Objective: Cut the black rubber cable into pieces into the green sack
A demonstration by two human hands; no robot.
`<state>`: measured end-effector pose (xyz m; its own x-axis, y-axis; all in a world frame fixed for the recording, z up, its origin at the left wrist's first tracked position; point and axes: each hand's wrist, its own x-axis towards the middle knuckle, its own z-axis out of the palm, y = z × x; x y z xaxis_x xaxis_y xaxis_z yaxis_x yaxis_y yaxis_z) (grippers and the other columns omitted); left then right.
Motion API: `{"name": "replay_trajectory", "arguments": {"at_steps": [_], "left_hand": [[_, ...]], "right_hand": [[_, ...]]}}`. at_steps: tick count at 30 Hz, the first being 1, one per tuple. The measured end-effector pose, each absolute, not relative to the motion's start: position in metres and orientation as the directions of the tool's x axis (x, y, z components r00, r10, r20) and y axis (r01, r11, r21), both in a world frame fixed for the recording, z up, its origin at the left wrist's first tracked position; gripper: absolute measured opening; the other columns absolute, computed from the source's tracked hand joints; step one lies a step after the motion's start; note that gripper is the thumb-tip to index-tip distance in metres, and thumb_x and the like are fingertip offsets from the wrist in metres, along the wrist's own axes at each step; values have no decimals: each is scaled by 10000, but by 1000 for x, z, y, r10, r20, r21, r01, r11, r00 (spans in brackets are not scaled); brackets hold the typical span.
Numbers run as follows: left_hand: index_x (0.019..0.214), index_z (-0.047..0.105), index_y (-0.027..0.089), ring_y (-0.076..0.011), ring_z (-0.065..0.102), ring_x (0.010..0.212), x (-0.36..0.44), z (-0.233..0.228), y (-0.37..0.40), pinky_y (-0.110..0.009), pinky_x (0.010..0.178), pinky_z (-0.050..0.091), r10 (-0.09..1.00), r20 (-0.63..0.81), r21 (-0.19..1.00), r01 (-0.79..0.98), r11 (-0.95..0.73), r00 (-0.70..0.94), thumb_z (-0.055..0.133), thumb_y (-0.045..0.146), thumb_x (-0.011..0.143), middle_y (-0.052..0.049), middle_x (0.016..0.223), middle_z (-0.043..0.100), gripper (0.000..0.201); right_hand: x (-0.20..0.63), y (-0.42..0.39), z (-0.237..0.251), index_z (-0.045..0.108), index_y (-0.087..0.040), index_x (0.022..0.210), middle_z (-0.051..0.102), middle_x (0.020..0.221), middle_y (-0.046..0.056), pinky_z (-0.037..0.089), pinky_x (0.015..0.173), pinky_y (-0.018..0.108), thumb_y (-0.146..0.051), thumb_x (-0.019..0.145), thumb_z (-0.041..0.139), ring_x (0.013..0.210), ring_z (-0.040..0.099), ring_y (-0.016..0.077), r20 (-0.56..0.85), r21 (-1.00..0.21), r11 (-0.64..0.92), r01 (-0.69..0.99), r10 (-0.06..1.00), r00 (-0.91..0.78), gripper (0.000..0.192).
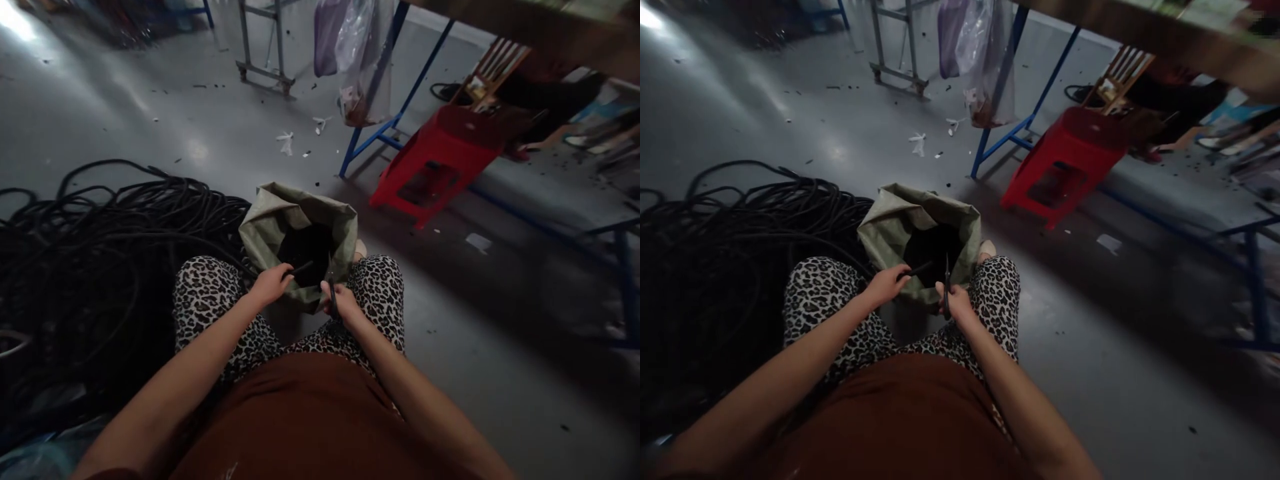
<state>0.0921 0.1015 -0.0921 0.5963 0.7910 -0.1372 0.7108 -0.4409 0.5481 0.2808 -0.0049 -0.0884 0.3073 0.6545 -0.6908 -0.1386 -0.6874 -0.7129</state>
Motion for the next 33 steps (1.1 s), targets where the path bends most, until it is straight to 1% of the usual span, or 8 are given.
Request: {"name": "replay_trajectory", "arguments": {"at_steps": [2,4,8,12,15,22,27,33], "left_hand": [[1101,577,212,-200,622,950,90,-98,103,-302,836,475,821,-148,568,727,-386,551,467,305,848,-47,1045,672,291],[1101,583,205,-203,622,961,89,-102,103,-308,847,477,830,-155,580,729,-362,536,473,300,841,-50,1052,673,298],[1120,590,203,-201,619,984,93,-105,99,-314,882,475,817,-138,603,702,-379,559,480,284,831,-50,1073,672,320],[1140,601,207,-195,605,1022,95,-108,98,-317,922,464,811,-93,625,668,-404,577,461,273,834,-46,1120,657,342],[1133,612,206,-196,609,1010,94,-111,98,-324,912,474,808,-75,635,653,-413,585,451,268,834,-47,1100,663,345],[1132,615,203,-187,611,988,94,-114,99,-321,904,477,801,-88,637,652,-412,592,446,276,839,-49,1068,668,345],[1136,615,196,-190,604,1002,95,-113,97,-325,915,471,791,-117,651,648,-395,600,442,279,841,-56,1086,663,353],[1145,612,206,-183,591,1035,94,-117,97,-324,953,449,770,-158,655,650,-386,617,429,281,847,-48,1110,656,358]], "right_hand": [[278,-15,-90,502,-148,731,548,514,-25,374,355,167,-498,779,610,358,521,83,-723,-683,-723,-106,647,242,370],[275,-22,-92,521,-140,723,540,524,-28,383,379,163,-484,790,606,379,524,76,-713,-692,-720,-54,669,211,361],[273,-30,-100,561,-132,737,531,537,-24,403,420,171,-470,807,593,422,521,79,-695,-705,-709,17,695,182,346],[271,-33,-111,606,-127,757,557,551,-1,427,473,188,-476,748,661,482,528,97,-668,-721,-685,108,728,157,354],[271,-31,-113,613,-126,747,563,565,6,423,477,188,-484,725,681,498,533,100,-669,-715,-684,145,729,142,365],[271,-23,-109,581,-128,731,533,548,-11,376,398,177,-542,750,633,417,504,81,-710,-693,-716,90,699,91,417],[271,-21,-112,574,-133,728,538,551,-11,382,377,179,-569,737,632,398,502,81,-716,-693,-720,35,693,85,440],[271,-19,-106,543,-142,712,530,521,-19,354,346,169,-601,728,620,372,487,76,-739,-672,-741,-4,670,76,466]]}}
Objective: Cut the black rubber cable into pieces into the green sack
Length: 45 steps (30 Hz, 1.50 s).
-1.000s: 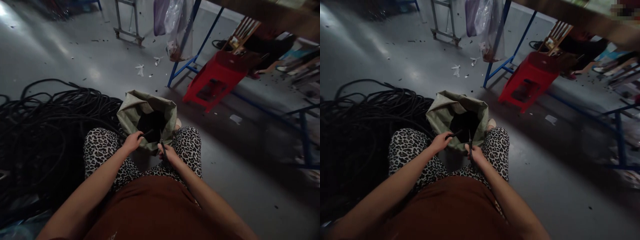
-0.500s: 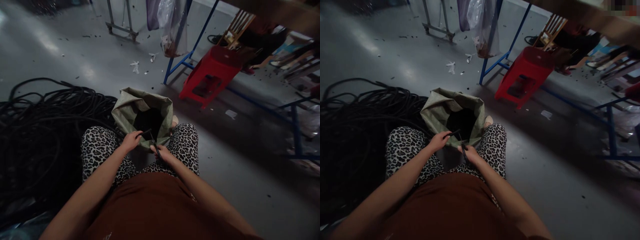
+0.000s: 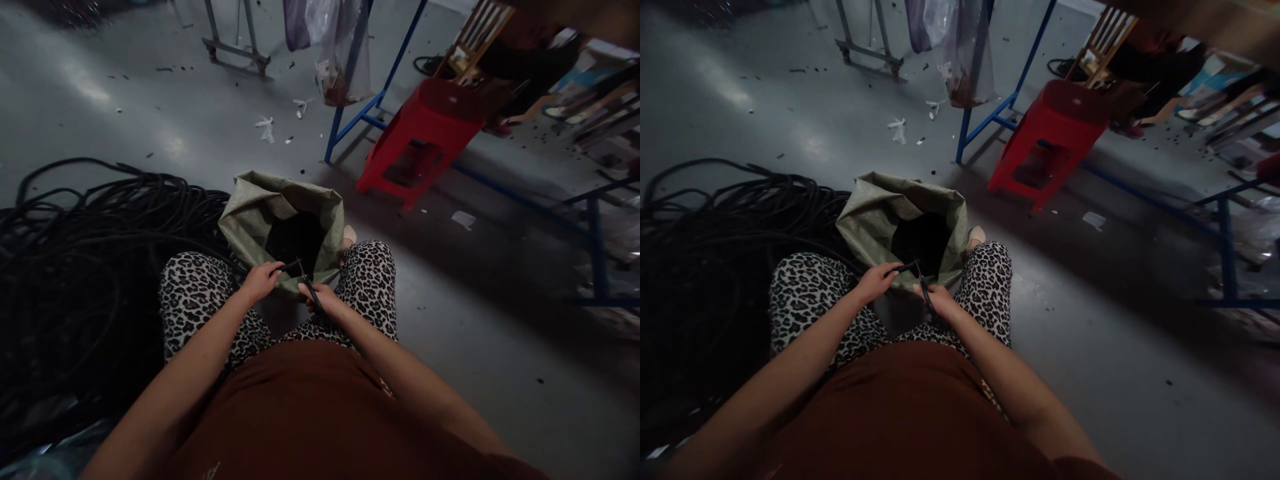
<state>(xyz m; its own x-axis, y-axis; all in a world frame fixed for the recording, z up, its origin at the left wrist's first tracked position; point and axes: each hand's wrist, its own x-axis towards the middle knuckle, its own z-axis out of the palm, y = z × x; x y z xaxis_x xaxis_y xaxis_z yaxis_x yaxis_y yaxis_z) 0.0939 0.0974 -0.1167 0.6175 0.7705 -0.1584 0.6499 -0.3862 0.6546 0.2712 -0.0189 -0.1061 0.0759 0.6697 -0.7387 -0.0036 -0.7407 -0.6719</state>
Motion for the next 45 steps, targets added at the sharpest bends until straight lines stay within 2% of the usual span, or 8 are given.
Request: {"name": "replay_trajectory", "arguments": {"at_steps": [13,25,36,45], "left_hand": [[1157,610,188,-191,595,1027,93,-119,99,-321,940,452,762,-208,630,680,-375,613,409,299,857,-61,1104,657,378],[1145,618,201,-184,577,1070,92,-119,101,-326,972,436,773,-225,668,671,-321,593,433,279,840,-49,1140,651,366],[1149,618,190,-189,588,1046,93,-117,102,-319,954,441,747,-257,614,701,-364,613,417,264,841,-57,1112,664,374],[1173,601,183,-194,590,1044,96,-120,103,-304,932,445,752,-287,529,753,-392,594,418,250,853,-71,1133,652,374]], "right_hand": [[271,-17,-97,544,-134,709,505,464,-38,359,346,164,-584,739,624,344,469,70,-753,-656,-755,-4,654,70,457],[271,-17,-94,518,-142,669,508,456,-33,356,332,167,-580,731,635,341,474,74,-755,-656,-750,-89,655,42,457],[273,-17,-112,514,-151,641,498,407,-15,395,356,201,-642,713,599,340,486,108,-749,-663,-748,-27,662,36,503],[276,-10,-112,519,-155,568,498,376,-4,384,331,187,-631,711,607,327,483,109,-726,-681,-720,131,688,11,504]]}}
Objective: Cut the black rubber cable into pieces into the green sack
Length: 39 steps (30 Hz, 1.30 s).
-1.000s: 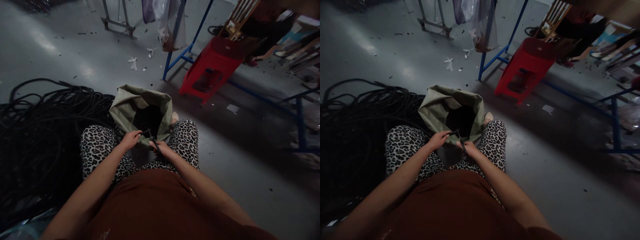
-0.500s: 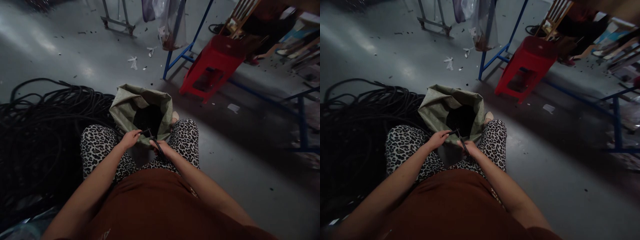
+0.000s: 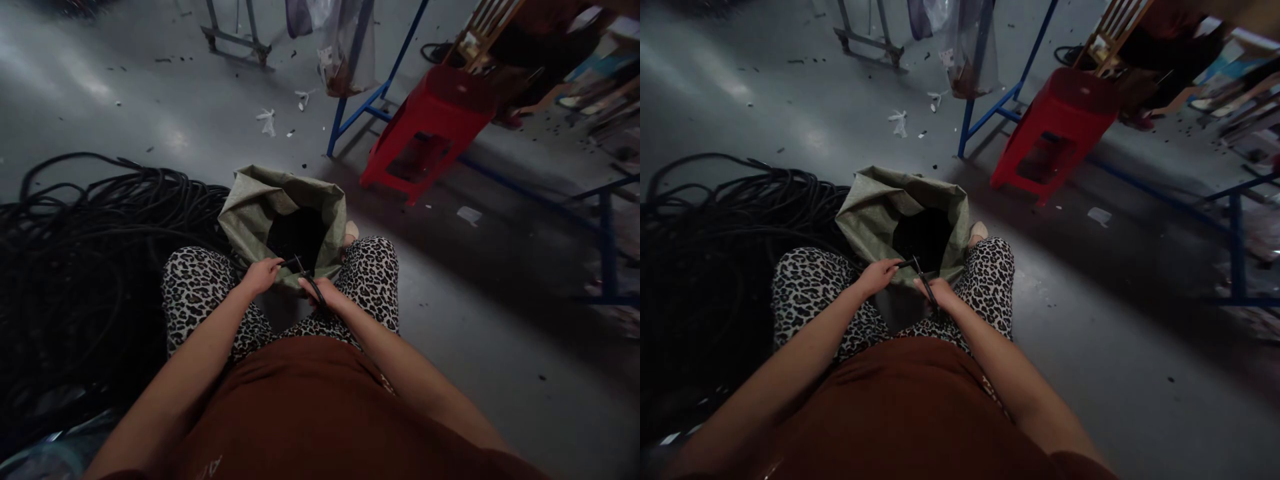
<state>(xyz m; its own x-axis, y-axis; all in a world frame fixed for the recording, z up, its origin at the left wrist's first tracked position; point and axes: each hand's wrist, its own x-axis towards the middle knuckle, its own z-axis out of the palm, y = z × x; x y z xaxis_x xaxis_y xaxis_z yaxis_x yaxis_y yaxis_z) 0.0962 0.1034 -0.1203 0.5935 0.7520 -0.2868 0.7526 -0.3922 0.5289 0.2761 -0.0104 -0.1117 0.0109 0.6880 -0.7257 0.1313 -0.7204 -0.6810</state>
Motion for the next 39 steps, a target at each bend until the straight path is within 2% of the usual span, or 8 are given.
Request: {"name": "replay_trajectory", "arguments": {"at_steps": [12,19,27,32,36,39], "left_hand": [[1177,598,195,-190,596,1037,98,-122,104,-283,917,434,735,-306,452,772,-447,605,408,246,868,-79,1129,652,367],[1197,586,197,-228,611,1003,101,-123,103,-315,865,453,722,-357,321,804,-500,592,385,255,869,-105,1103,659,390],[1203,573,218,-196,617,977,102,-123,103,-273,838,447,714,-394,248,815,-524,579,380,270,881,-87,1087,663,379],[1198,579,214,-192,619,972,101,-126,103,-269,840,448,726,-376,264,817,-513,576,379,267,881,-82,1083,665,379],[1207,577,209,-191,607,998,98,-125,104,-270,869,439,749,-334,325,816,-479,572,396,261,876,-79,1122,653,381],[1215,572,205,-180,597,1017,95,-122,106,-260,889,430,751,-319,372,805,-462,578,396,258,881,-68,1136,648,382]], "right_hand": [[271,-7,-116,487,-169,480,467,347,-4,318,318,186,-613,730,600,286,436,94,-694,-669,-688,282,714,95,521],[267,-3,-126,550,-154,552,468,356,-3,348,328,204,-602,763,571,299,467,123,-724,-622,-703,347,684,89,496],[267,-4,-135,558,-141,609,465,376,-16,385,347,203,-560,797,560,314,476,121,-737,-589,-691,419,672,74,458],[267,-6,-133,512,-150,588,452,381,-22,374,324,199,-563,800,551,299,450,106,-720,-635,-691,345,692,60,466],[266,-8,-131,505,-152,641,442,385,-35,375,314,188,-574,818,520,297,424,88,-749,-645,-740,189,662,32,457],[267,-6,-130,503,-152,665,436,389,-43,375,310,184,-612,780,546,305,417,82,-762,-636,-759,136,646,43,476]]}}
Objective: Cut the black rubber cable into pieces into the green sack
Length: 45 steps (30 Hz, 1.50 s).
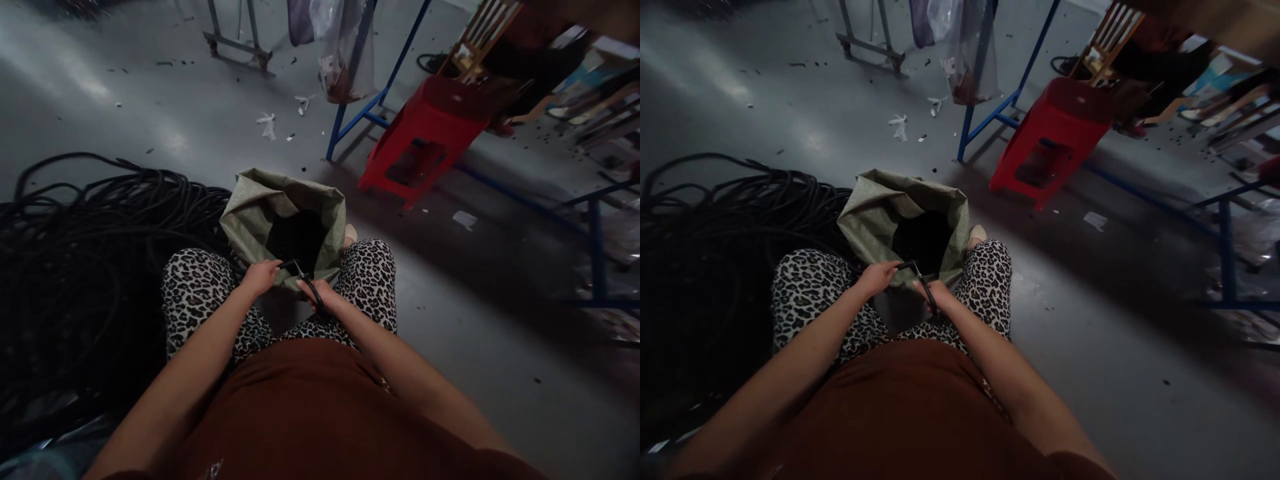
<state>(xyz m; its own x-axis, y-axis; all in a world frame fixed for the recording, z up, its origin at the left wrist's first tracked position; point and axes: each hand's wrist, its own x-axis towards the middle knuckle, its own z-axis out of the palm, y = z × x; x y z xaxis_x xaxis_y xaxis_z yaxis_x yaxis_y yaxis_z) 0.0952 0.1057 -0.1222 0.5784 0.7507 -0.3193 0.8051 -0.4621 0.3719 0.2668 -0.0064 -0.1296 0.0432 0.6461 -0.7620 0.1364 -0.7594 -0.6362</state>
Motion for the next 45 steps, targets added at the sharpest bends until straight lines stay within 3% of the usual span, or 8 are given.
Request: {"name": "replay_trajectory", "arguments": {"at_steps": [11,19,28,37,45], "left_hand": [[1194,584,226,-177,604,971,89,-111,111,-263,849,438,741,-294,415,779,-470,604,416,236,880,-56,1053,670,357],[1192,581,225,-177,602,964,91,-114,108,-262,838,432,750,-289,347,796,-497,594,420,252,876,-57,1046,671,355],[1184,588,221,-193,605,972,93,-108,105,-280,851,429,754,-283,302,802,-516,592,430,250,872,-71,1027,673,350],[1204,579,223,-186,601,997,92,-115,108,-276,881,446,825,-231,408,821,-399,516,432,252,873,-54,1101,661,364],[1211,577,215,-183,594,1019,93,-116,108,-276,905,445,803,-222,459,786,-413,552,431,248,872,-50,1118,654,371]], "right_hand": [[273,-5,-131,531,-156,621,483,408,-13,388,360,198,-696,725,531,346,475,107,-679,-675,-659,331,730,69,550],[274,-1,-126,573,-147,598,507,417,9,375,420,185,-627,763,551,405,524,121,-645,-614,-584,531,759,88,508],[271,-3,-125,513,-160,577,464,371,-19,351,324,197,-624,765,550,292,423,100,-734,-625,-718,306,674,84,502],[268,-2,-115,511,-156,646,468,380,-20,394,336,201,-587,828,501,323,458,108,-778,-618,-779,100,625,64,469],[264,-2,-117,526,-130,710,484,394,-23,385,363,173,-543,865,480,338,481,98,-772,-635,-768,85,636,-23,444]]}}
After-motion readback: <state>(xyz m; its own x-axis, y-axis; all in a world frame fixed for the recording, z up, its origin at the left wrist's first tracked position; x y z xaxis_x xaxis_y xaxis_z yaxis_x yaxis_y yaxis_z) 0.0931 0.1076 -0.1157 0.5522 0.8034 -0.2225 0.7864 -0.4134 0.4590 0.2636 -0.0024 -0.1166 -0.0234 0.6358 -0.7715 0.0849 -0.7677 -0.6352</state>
